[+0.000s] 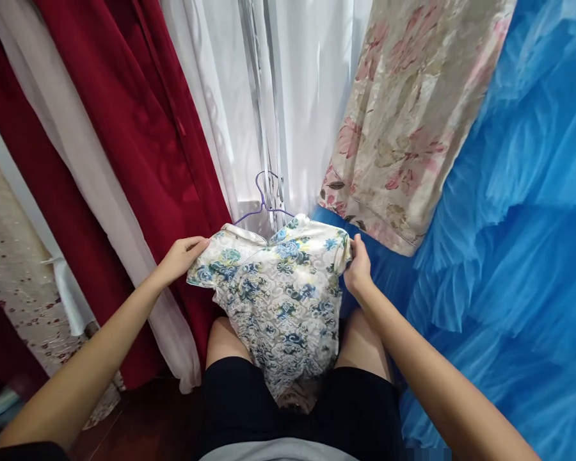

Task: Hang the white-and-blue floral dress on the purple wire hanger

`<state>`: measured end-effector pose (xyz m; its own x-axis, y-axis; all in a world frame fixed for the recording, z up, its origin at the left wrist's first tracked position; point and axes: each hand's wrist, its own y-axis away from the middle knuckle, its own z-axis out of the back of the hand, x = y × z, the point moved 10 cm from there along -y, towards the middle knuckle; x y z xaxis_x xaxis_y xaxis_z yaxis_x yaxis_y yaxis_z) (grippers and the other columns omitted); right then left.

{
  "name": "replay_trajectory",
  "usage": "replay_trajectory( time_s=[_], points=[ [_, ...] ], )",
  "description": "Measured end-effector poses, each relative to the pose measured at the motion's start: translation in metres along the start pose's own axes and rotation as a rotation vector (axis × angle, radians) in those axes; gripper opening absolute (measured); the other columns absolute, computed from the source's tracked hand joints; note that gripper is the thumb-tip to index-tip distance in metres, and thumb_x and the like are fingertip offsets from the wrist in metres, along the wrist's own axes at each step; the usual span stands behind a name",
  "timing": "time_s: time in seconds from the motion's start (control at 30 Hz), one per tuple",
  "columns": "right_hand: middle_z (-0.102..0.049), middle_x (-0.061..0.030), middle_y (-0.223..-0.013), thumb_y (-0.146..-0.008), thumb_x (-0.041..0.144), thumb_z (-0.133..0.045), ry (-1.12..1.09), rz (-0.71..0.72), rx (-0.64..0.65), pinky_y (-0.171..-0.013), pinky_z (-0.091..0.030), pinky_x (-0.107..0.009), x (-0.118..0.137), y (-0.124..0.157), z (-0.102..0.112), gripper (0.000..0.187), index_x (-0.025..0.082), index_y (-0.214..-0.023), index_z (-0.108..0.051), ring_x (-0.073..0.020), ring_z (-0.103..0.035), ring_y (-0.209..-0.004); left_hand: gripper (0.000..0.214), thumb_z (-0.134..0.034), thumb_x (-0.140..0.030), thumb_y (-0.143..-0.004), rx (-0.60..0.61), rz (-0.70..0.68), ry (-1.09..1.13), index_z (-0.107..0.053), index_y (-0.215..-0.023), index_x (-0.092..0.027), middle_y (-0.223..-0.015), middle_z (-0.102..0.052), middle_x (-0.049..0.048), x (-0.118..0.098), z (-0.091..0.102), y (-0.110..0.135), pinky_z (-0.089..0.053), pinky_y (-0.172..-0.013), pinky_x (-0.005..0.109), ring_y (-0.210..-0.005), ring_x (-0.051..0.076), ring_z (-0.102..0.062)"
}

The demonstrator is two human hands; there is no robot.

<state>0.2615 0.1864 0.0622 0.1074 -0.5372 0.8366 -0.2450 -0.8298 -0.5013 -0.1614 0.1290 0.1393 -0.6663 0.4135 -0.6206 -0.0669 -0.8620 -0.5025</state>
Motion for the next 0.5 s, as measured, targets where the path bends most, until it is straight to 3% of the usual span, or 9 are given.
replay_trajectory(
  time_s=[0.13, 0.33, 0.43, 0.5],
  points=[
    [-0.059, 0.0016, -0.068, -0.081, 0.061, -0.061, 0.054, 0.086, -0.119, -0.066, -0.046, -0.028, 0.024, -0.002, 0.015, 0.042, 0.020, -0.073, -0.058, -0.0168, -0.054, -0.068, 0.038, -0.057, -0.052, -0.091, -0.166, -0.009, 0.083, -0.064, -0.081, -0.017, -0.066, -0.053, -0.0014, -0.005, 0.012, 0.004, -0.032, -0.053, 0.024, -0.059, 0.013, -0.045],
    [-0.058, 0.0001, -0.066, -0.080, 0.048, -0.066, -0.025, 0.033, -0.176, -0.067, -0.050, -0.029, 0.061, -0.064, 0.006, 0.030, 0.021, -0.069, -0.059, -0.0169, -0.055, -0.067, 0.034, -0.052, -0.049, -0.093, -0.204, -0.057, -0.037, -0.062, -0.085, -0.018, -0.067, -0.052, -0.0013, -0.039, 0.017, 0.001, -0.032, -0.055, 0.025, -0.060, 0.014, -0.045],
    [-0.064, -0.0017, -0.075, -0.084, 0.040, -0.063, -0.060, -0.006, -0.074, -0.078, -0.054, -0.033, 0.080, -0.066, -0.022, 0.022, 0.020, -0.078, -0.063, -0.0195, -0.063, -0.077, 0.029, -0.050, -0.046, -0.095, -0.254, -0.071, -0.158, -0.063, -0.095, -0.020, -0.076, -0.062, 0.0006, -0.034, 0.020, 0.000, -0.038, -0.063, 0.026, -0.068, 0.017, -0.054],
    [-0.070, -0.0038, -0.090, -0.086, 0.039, -0.063, -0.066, 0.024, 0.127, -0.088, -0.054, -0.037, 0.103, -0.037, -0.055, 0.023, 0.019, -0.096, -0.067, -0.0227, -0.067, -0.092, 0.027, -0.047, -0.044, -0.096, -0.287, -0.076, -0.243, -0.062, -0.098, -0.021, -0.081, -0.066, 0.0015, -0.018, 0.018, 0.003, -0.040, -0.069, 0.027, -0.074, 0.018, -0.058]
  ],
)
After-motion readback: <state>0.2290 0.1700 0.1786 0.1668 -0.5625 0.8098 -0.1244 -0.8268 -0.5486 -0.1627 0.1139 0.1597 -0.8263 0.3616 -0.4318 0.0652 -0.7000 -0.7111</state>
